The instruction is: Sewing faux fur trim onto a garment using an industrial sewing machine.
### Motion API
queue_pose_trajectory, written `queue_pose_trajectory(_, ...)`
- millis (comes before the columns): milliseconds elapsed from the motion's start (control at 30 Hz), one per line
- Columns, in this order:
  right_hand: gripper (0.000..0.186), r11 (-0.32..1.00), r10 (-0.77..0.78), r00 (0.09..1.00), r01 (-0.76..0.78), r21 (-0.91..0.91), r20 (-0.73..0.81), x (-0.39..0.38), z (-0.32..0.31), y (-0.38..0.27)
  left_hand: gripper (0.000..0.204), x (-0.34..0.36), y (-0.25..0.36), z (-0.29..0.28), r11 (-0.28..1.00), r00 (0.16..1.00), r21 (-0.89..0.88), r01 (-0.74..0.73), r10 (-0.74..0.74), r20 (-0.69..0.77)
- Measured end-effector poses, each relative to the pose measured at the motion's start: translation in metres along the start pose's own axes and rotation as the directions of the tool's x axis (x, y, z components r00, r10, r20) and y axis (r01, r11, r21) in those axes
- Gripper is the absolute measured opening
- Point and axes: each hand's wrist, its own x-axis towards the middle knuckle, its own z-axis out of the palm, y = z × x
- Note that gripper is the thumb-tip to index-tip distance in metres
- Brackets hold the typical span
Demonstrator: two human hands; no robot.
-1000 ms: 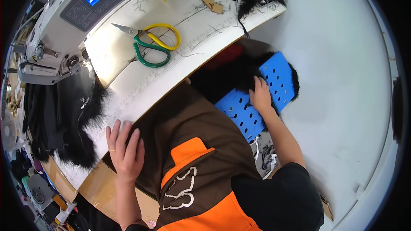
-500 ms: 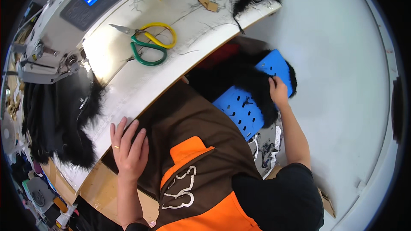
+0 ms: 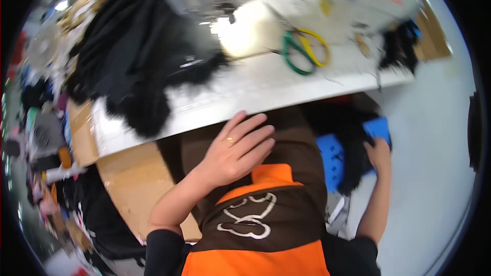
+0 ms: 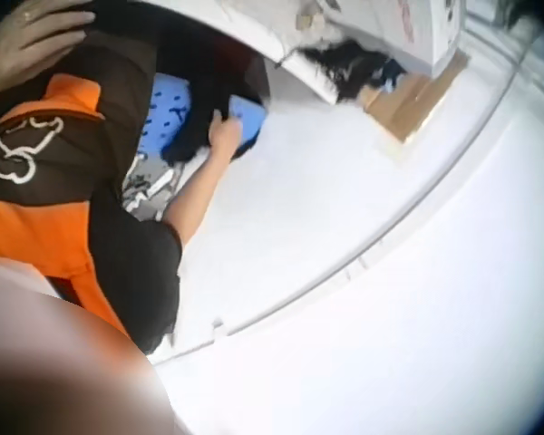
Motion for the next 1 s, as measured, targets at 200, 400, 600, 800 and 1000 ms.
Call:
queue_pose_trajectory(200,0.039,0.968,-0.002,0.992,0.032,0.249,-0.122,0.005,-0.017,0.038,0.035,-0.009,0.002,-0.002,0.999,1.0,0.033,0.019,-0.019,0.013)
queue_pose_trajectory(400,0.033,0.815,0.063,0.996,-0.083,0.573,0.055,-0.013,-0.071,0.034,0.035,0.006,-0.001,0.008,0.997,0.999,-0.06,-0.052,0.052,-0.003)
queue_pose_trajectory(600,0.035,0.782,-0.118,0.959,-0.071,0.62,0.258,-0.056,-0.125,-0.083,0.038,0.019,0.003,0.008,0.98,0.997,-0.189,-0.065,0.055,-0.059)
queue_pose_trajectory(800,0.034,0.377,-0.886,0.454,0.592,0.713,0.091,-0.097,-0.08,-0.233,0.083,0.018,0.024,-0.007,0.768,0.953,-0.593,0.243,-0.076,0.292)
queue_pose_trajectory(1000,0.019,0.393,-0.916,0.272,0.457,0.798,0.295,-0.094,-0.076,-0.281,0.012,-0.064,-0.023,-0.132,0.553,0.75,-0.509,0.66,-0.52,0.409)
